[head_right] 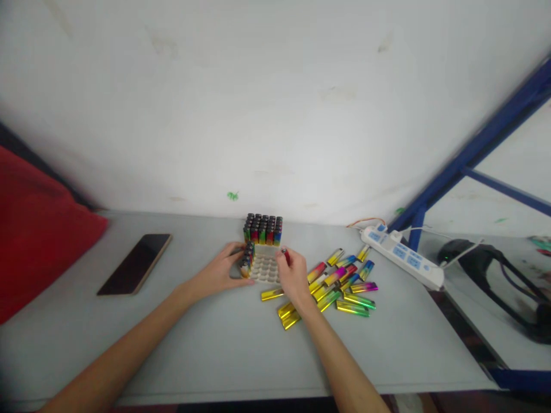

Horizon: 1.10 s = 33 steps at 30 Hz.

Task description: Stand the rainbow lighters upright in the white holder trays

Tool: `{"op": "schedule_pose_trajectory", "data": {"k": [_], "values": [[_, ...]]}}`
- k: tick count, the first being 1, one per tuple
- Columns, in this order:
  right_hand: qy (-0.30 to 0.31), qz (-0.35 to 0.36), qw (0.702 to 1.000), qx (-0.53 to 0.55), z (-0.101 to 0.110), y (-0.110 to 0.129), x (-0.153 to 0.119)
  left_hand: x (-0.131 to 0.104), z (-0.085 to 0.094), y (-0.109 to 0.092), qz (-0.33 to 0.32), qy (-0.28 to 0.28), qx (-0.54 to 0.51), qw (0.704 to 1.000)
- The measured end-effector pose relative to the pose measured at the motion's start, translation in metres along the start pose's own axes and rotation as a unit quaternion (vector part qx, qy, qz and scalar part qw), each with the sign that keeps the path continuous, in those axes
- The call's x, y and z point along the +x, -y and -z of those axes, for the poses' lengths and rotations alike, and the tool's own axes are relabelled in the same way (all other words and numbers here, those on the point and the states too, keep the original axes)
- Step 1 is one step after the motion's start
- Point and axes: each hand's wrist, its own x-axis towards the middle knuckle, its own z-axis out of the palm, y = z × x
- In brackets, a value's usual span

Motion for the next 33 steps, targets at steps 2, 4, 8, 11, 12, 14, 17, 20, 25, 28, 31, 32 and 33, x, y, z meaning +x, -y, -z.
{"op": "schedule_pose_trajectory", "data": {"k": [2, 4, 8, 11, 12, 14, 17, 20, 25, 28, 31, 32, 33], "values": [[0.007, 0.014, 1.000, -0.022, 0.001, -0.001, 0.000, 0.000, 0.001, 0.000, 0.003, -0.001, -0.001, 1.000], [0.014, 0.031, 0.999, -0.040, 0.002, -0.002, -0.001, 0.000, 0.001, 0.001, 0.003, -0.004, -0.001, 1.000], [0.054, 0.050, 0.996, -0.052, 0.001, 0.000, 0.000, -0.001, -0.001, 0.004, -0.003, -0.005, -0.003, 1.000], [0.097, 0.090, 0.989, -0.060, 0.001, 0.002, 0.001, -0.001, -0.003, 0.006, -0.009, -0.010, -0.005, 1.000], [0.098, 0.111, 0.986, -0.073, 0.002, 0.003, 0.002, -0.001, -0.004, 0.006, -0.009, -0.013, -0.005, 1.000], [0.088, 0.147, 0.979, -0.114, 0.004, 0.004, 0.003, -0.001, -0.004, 0.007, -0.011, -0.015, -0.005, 1.000], [0.093, 0.145, 0.971, -0.167, 0.008, 0.003, 0.006, -0.001, -0.004, 0.006, -0.016, -0.007, -0.006, 1.000], [0.114, 0.139, 0.967, -0.179, 0.009, -0.002, 0.011, -0.001, -0.003, 0.005, -0.016, 0.001, -0.003, 1.000], [0.163, 0.178, 0.951, -0.193, 0.001, -0.014, 0.023, -0.001, -0.003, 0.004, -0.010, -0.001, 0.003, 1.000], [0.175, 0.184, 0.940, -0.228, -0.004, -0.019, 0.029, -0.001, -0.003, 0.003, -0.008, -0.003, 0.002, 1.000], [0.174, 0.197, 0.925, -0.273, -0.004, -0.023, 0.034, -0.002, -0.002, 0.002, -0.010, 0.001, 0.005, 1.000], [0.173, 0.201, 0.921, -0.285, -0.003, -0.025, 0.035, -0.002, -0.002, 0.002, -0.011, 0.001, 0.007, 1.000], [0.173, 0.204, 0.918, -0.292, -0.001, -0.026, 0.037, -0.002, -0.002, 0.002, -0.011, 0.000, 0.008, 1.000]]}}
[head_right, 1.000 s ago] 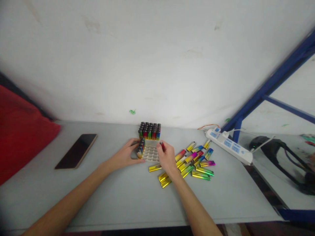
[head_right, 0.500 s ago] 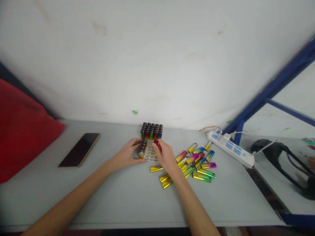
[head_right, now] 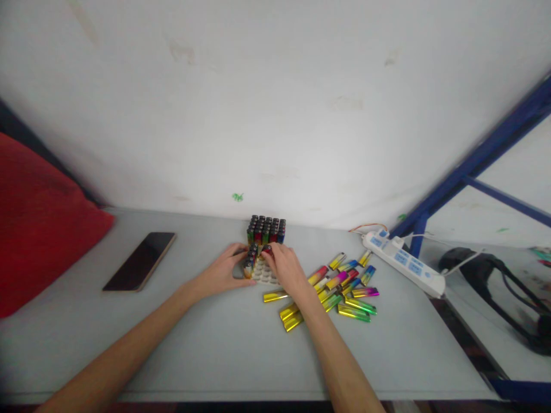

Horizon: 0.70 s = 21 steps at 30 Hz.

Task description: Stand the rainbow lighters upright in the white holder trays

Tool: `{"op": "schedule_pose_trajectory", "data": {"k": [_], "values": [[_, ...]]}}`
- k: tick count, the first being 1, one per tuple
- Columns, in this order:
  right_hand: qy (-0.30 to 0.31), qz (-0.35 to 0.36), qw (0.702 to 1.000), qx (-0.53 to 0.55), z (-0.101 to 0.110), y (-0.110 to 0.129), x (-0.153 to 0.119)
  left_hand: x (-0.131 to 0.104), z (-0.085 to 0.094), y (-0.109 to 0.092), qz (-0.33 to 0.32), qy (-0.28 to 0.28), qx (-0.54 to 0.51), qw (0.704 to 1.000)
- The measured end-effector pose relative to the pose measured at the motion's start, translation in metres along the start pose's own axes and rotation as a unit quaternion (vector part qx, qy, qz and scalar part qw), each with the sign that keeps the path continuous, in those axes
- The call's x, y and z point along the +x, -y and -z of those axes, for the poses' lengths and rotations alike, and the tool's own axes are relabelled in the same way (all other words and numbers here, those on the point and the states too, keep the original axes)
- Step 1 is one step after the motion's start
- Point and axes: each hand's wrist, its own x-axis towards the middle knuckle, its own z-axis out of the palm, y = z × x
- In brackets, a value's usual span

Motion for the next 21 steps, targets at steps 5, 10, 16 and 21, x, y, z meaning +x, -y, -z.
{"op": "schedule_pose_trajectory", "data": {"k": [5, 10, 16, 21], "values": [[0.003, 0.018, 0.999, -0.048, 0.000, -0.006, 0.004, 0.001, 0.000, 0.003, -0.003, 0.003, 0.003, 1.000], [0.028, 0.010, 0.994, -0.109, -0.006, 0.002, 0.010, 0.003, -0.002, 0.006, -0.009, -0.002, 0.007, 1.000], [-0.037, -0.010, 0.998, -0.041, 0.026, 0.016, -0.026, 0.003, -0.002, 0.006, -0.009, -0.006, 0.007, 1.000], [0.033, -0.002, 0.999, -0.013, 0.059, 0.012, -0.081, 0.003, -0.001, 0.004, -0.011, 0.001, 0.011, 1.000]]}}
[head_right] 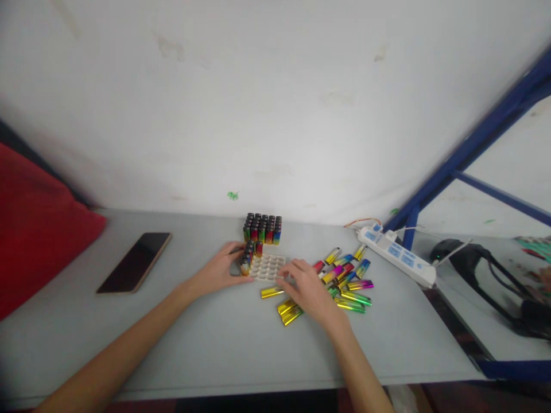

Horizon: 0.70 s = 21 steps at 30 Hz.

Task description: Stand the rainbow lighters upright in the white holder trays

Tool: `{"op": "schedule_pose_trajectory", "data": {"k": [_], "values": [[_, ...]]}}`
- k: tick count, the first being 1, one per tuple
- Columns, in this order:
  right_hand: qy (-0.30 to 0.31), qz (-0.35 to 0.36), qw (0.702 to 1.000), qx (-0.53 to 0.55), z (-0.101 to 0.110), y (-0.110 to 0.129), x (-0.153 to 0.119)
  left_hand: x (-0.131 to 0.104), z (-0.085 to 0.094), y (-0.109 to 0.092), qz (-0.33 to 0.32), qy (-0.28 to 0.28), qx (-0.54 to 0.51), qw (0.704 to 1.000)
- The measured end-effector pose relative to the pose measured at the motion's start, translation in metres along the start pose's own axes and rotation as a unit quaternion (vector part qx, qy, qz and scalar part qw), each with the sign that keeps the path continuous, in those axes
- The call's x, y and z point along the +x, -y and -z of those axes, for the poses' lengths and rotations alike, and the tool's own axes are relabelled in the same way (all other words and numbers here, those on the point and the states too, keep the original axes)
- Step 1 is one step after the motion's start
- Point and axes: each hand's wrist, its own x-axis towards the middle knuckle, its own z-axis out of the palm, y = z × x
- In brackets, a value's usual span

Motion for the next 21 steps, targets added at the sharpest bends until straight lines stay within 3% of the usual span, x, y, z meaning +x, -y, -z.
{"op": "schedule_pose_trajectory", "data": {"k": [4, 10, 16, 21], "values": [[0.058, -0.004, 0.996, -0.065, 0.006, -0.008, -0.020, 0.000, 0.000, 0.001, 0.002, 0.000, 0.002, 1.000], [0.093, -0.008, 0.991, -0.096, 0.013, -0.009, -0.009, 0.000, 0.001, 0.001, 0.003, 0.001, 0.005, 1.000], [0.057, -0.074, 0.988, 0.126, 0.027, -0.008, 0.001, 0.000, 0.000, 0.002, 0.003, -0.002, 0.005, 1.000], [-0.026, -0.141, 0.930, 0.337, 0.023, 0.001, 0.018, 0.000, -0.001, 0.002, 0.003, -0.010, 0.000, 1.000]]}}
